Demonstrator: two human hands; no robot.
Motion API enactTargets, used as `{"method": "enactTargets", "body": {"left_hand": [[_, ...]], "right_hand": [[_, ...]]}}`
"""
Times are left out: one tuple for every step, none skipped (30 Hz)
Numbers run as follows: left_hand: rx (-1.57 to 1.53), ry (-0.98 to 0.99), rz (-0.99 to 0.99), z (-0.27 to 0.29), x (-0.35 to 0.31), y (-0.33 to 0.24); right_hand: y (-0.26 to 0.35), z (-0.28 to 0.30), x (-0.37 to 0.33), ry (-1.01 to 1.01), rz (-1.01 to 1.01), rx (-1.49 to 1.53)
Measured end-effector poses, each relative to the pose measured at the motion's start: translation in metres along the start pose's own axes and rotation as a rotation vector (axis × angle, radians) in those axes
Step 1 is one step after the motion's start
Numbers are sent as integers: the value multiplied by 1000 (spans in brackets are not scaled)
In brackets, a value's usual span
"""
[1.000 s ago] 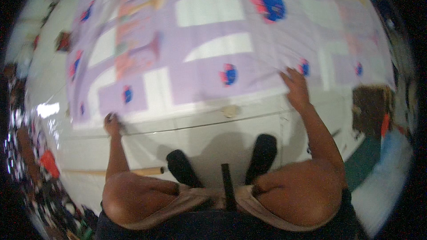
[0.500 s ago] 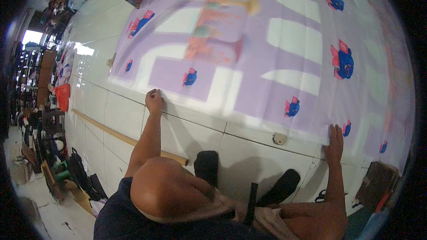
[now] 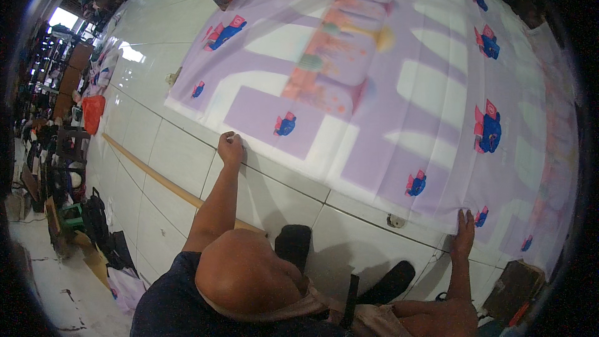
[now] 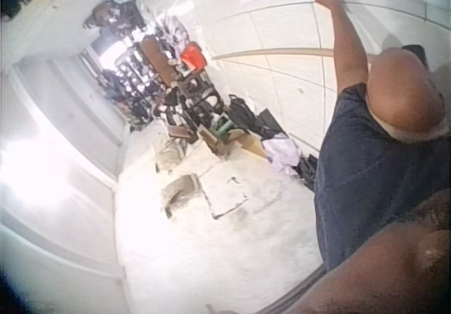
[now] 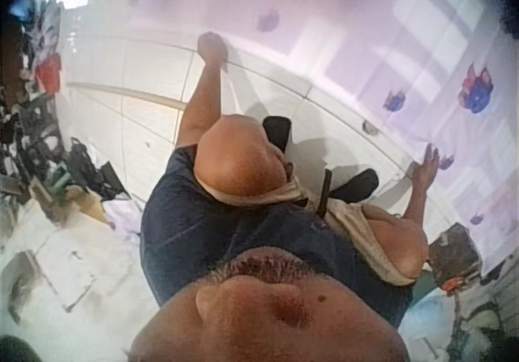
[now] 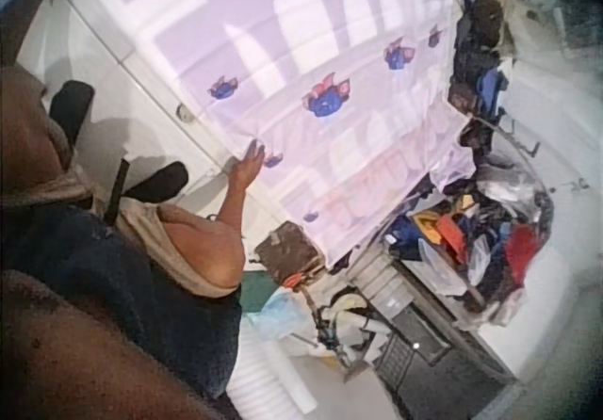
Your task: The person uses a wooden rod to straighten and align large printed fabric panels on the floor, سپس folds and overlaps the edges, securing them with large metal clips.
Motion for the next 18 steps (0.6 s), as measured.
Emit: {"method": "enactTargets", "body": {"left_hand": [[124, -59, -18, 4, 0, -2], [247, -116, -37, 8, 2, -5], [368, -171, -58, 10, 4, -10], [377, -168, -150, 11, 6, -24], [392, -168, -239, 19, 12, -39], [405, -168, -330, 22, 20, -49], [471, -133, -443, 22, 31, -49], [530, -98, -559, 19, 43, -50], [591, -62, -675, 16, 51, -49], [613, 37, -618, 7, 54, -48], [638, 136, -560, 0, 55, -45], [663, 234, -502, -6, 54, -42], [651, 211, -510, -8, 54, -38], [643, 185, -520, -7, 54, -32], [635, 158, -529, -6, 56, -28], [627, 145, -540, -7, 54, -29], [618, 132, -551, -7, 52, -30], [609, 120, -563, -8, 51, -33]], "right_hand": [[-2, -2, 1, 4, -40, 76], [-5, -3, 1, 6, -82, 150], [-3, -3, 1, 14, -72, 109], [-2, 0, 1, 18, -65, 63], [4, 1, 2, 29, -57, 23], [12, 3, 2, 47, -71, -39], [33, 3, 3, 75, -80, -90], [44, 3, 5, 94, -90, -143], [44, 0, 6, 94, -80, -137], [38, 3, 4, 86, -80, -147], [33, 6, 4, 78, -79, -155], [29, 9, 5, 75, -86, -164], [27, 12, 6, 74, -93, -168], [25, 11, 6, 73, -98, -165], [22, 9, 5, 59, -80, -155], [19, 8, 3, 49, -62, -150], [17, 7, 2, 38, -45, -146], [14, 7, 0, 24, -55, -129]]}}
Point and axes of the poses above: each hand's wrist, its own x-axis towards the middle knuckle, its own z-axis out of the back of the hand, y = z × x, the point moved 6 cm from there along x, towards the middle knuckle, and after that the axes turned 13 degrees about x, right-handed, at the moved point
